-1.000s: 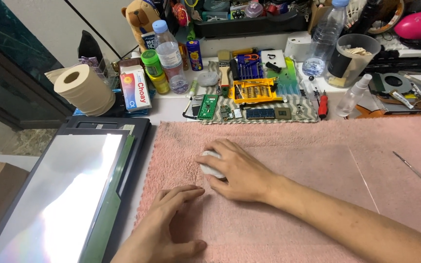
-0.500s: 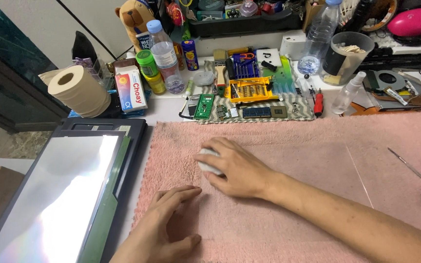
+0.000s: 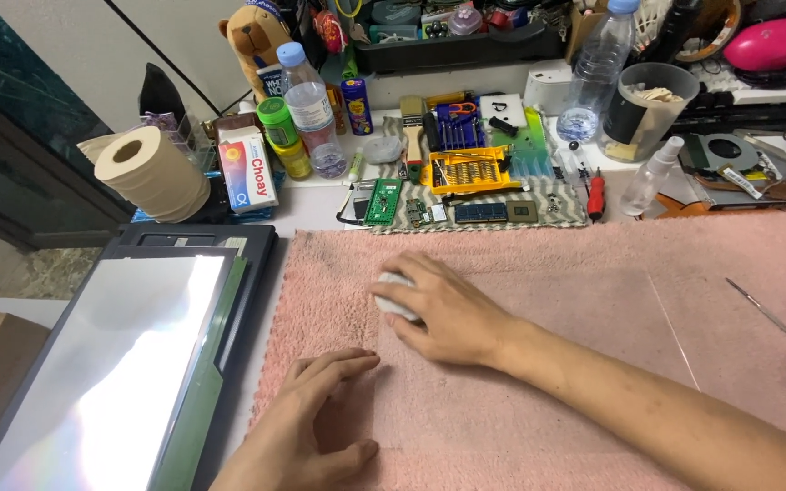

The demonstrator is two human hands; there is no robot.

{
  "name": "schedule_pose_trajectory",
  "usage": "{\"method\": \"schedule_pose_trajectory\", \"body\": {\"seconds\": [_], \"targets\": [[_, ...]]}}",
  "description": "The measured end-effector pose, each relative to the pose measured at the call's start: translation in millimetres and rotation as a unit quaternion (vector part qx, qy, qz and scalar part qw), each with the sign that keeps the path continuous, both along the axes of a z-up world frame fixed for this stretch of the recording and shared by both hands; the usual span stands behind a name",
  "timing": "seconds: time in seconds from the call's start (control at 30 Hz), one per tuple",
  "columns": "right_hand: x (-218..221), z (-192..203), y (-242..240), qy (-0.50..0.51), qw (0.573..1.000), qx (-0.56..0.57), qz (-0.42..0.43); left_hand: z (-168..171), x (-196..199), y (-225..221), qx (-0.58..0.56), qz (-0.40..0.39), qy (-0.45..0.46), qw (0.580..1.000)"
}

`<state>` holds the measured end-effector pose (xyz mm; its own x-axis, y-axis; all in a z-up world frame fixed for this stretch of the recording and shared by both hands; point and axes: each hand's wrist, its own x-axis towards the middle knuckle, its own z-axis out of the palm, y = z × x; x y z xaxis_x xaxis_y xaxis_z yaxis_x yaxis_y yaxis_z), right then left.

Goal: Cleaning a transparent screen component using various abrasive and polishing pads on a workbench.

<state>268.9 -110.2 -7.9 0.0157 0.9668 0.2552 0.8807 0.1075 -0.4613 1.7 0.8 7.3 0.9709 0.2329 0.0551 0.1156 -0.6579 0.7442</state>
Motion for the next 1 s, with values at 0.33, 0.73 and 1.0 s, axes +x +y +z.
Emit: {"method": "schedule_pose_trajectory", "body": {"seconds": [0.33,0.73,1.0], "targets": [[-2.2,-4.5,-2.1,-0.002,1.0,0.014,0.024,4.5,-0.7,-2.6,-0.005,0.011,0.008,1.0],[3.1,-10.5,-9.3,-0.001,1.0,0.018,-0.008,5.6,-1.4,-5.1,-0.041,0.064,0.063,0.995],[1.2,-11.2,-12.7,-0.016,0.998,0.048,0.032,-1.0,-3.6,-4.0,-0.055,0.062,0.047,0.995]]}}
